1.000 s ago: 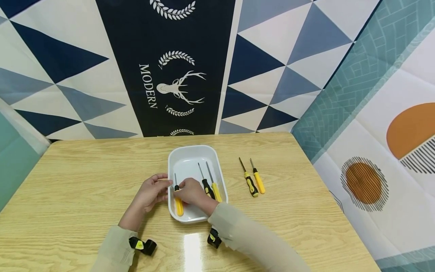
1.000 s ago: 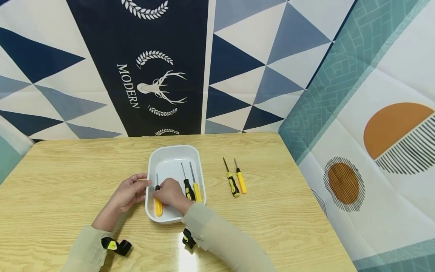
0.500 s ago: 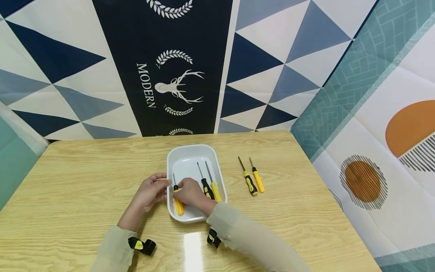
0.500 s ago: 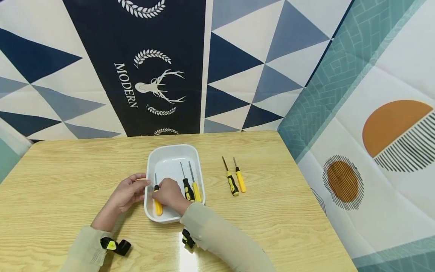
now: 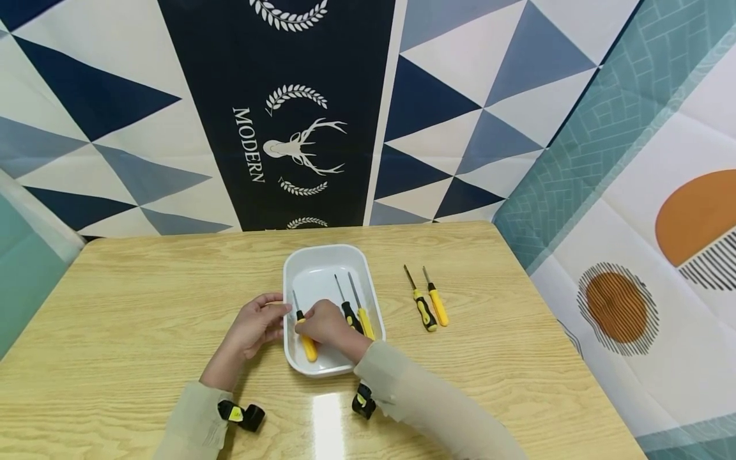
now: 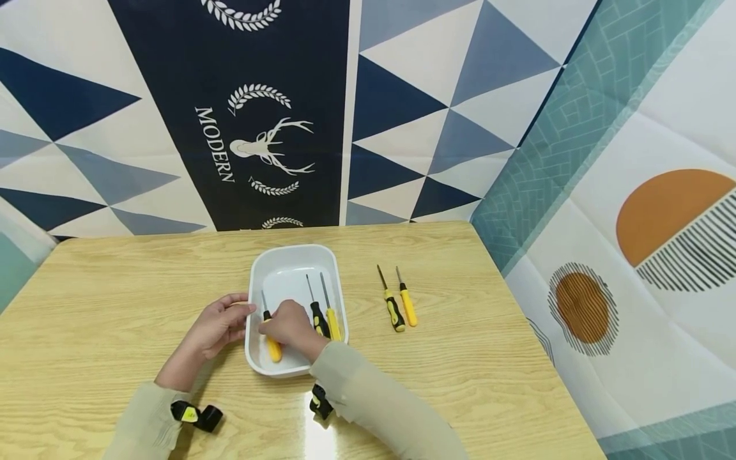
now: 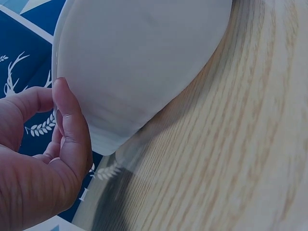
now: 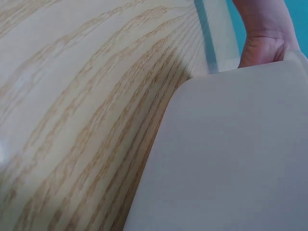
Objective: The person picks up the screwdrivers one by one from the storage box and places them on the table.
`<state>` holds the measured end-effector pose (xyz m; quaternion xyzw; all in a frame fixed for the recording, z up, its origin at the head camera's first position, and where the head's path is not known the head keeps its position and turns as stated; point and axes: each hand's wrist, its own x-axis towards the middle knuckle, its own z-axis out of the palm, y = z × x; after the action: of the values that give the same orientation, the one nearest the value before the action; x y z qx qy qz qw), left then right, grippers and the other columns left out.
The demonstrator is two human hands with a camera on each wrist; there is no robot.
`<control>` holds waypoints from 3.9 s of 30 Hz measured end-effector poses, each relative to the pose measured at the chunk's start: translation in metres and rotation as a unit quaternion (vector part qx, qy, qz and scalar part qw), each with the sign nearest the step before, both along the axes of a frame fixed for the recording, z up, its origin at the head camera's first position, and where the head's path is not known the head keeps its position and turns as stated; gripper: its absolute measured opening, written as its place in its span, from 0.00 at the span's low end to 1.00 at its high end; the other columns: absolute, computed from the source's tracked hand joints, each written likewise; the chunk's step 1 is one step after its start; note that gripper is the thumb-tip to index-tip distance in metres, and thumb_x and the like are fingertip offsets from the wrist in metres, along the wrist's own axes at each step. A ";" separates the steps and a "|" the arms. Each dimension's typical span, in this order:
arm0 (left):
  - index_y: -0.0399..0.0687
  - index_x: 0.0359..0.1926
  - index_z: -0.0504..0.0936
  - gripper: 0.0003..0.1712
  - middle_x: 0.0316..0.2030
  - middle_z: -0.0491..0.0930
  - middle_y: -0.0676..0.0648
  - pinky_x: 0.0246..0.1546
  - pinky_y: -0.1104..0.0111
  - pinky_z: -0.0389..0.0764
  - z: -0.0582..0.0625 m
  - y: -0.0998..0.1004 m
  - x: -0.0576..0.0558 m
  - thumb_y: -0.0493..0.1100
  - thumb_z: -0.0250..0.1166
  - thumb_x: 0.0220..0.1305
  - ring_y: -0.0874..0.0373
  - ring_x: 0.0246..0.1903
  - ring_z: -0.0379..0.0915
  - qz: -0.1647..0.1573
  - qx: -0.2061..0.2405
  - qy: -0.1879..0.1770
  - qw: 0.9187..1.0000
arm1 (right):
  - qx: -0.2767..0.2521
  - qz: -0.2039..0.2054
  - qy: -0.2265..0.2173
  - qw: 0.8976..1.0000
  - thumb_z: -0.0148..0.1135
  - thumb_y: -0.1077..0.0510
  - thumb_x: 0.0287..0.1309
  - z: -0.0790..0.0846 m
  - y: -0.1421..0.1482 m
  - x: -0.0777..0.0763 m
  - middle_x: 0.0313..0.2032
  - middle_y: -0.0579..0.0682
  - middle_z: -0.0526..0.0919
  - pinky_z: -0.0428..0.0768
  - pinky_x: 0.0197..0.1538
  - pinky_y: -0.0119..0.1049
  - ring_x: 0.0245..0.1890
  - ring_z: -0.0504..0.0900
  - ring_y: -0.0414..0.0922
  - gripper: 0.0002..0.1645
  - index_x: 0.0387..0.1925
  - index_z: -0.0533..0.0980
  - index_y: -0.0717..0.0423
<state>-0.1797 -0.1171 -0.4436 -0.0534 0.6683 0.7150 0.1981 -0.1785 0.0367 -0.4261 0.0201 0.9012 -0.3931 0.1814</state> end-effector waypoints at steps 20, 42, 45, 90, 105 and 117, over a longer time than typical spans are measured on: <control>0.36 0.56 0.60 0.28 0.28 0.77 0.53 0.24 0.74 0.78 0.000 0.002 -0.001 0.42 0.58 0.57 0.65 0.23 0.73 0.007 0.002 0.002 1.000 | -0.033 -0.007 -0.021 0.999 0.63 0.54 0.46 0.003 0.016 -0.004 0.21 0.47 0.74 0.70 0.20 0.26 0.18 0.72 0.38 0.13 0.31 0.75 0.59; 0.38 0.55 0.60 0.27 0.26 0.76 0.55 0.24 0.74 0.78 0.000 0.002 0.000 0.42 0.58 0.57 0.65 0.23 0.73 0.011 -0.008 -0.003 1.000 | -0.159 -0.050 -0.053 0.985 0.64 0.56 0.46 0.006 0.032 -0.008 0.30 0.51 0.79 0.79 0.27 0.32 0.23 0.76 0.40 0.18 0.40 0.75 0.60; 0.38 0.55 0.61 0.27 0.26 0.76 0.55 0.24 0.74 0.78 0.000 0.002 -0.001 0.42 0.59 0.57 0.65 0.23 0.73 0.012 -0.008 -0.001 1.000 | -0.163 -0.060 -0.061 0.983 0.64 0.56 0.46 0.008 0.034 -0.009 0.29 0.51 0.79 0.79 0.26 0.31 0.23 0.76 0.40 0.17 0.40 0.75 0.58; 0.39 0.55 0.62 0.27 0.27 0.75 0.53 0.27 0.72 0.79 -0.002 0.001 0.001 0.44 0.59 0.56 0.64 0.24 0.72 0.009 -0.016 0.008 1.000 | -0.184 -0.088 -0.073 0.976 0.63 0.57 0.47 0.023 0.056 -0.013 0.29 0.52 0.78 0.80 0.26 0.32 0.24 0.76 0.41 0.16 0.40 0.74 0.60; 0.39 0.54 0.63 0.27 0.28 0.74 0.53 0.26 0.72 0.79 -0.001 0.000 0.001 0.44 0.60 0.55 0.63 0.24 0.73 0.010 -0.013 0.006 1.000 | -0.178 -0.081 -0.072 0.978 0.62 0.56 0.48 0.026 0.059 -0.017 0.30 0.53 0.78 0.80 0.28 0.33 0.25 0.76 0.42 0.17 0.40 0.73 0.59; 0.39 0.55 0.62 0.28 0.28 0.74 0.52 0.26 0.72 0.79 -0.002 0.000 0.001 0.44 0.60 0.56 0.63 0.24 0.72 0.006 -0.016 0.009 1.000 | -0.182 -0.088 -0.075 0.976 0.62 0.57 0.49 0.032 0.063 -0.016 0.32 0.53 0.77 0.81 0.31 0.35 0.27 0.76 0.43 0.17 0.41 0.73 0.59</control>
<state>-0.1791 -0.1167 -0.4452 -0.0543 0.6812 0.7059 0.1865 -0.1945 0.0993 -0.3942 0.0955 0.7929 -0.5624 0.2142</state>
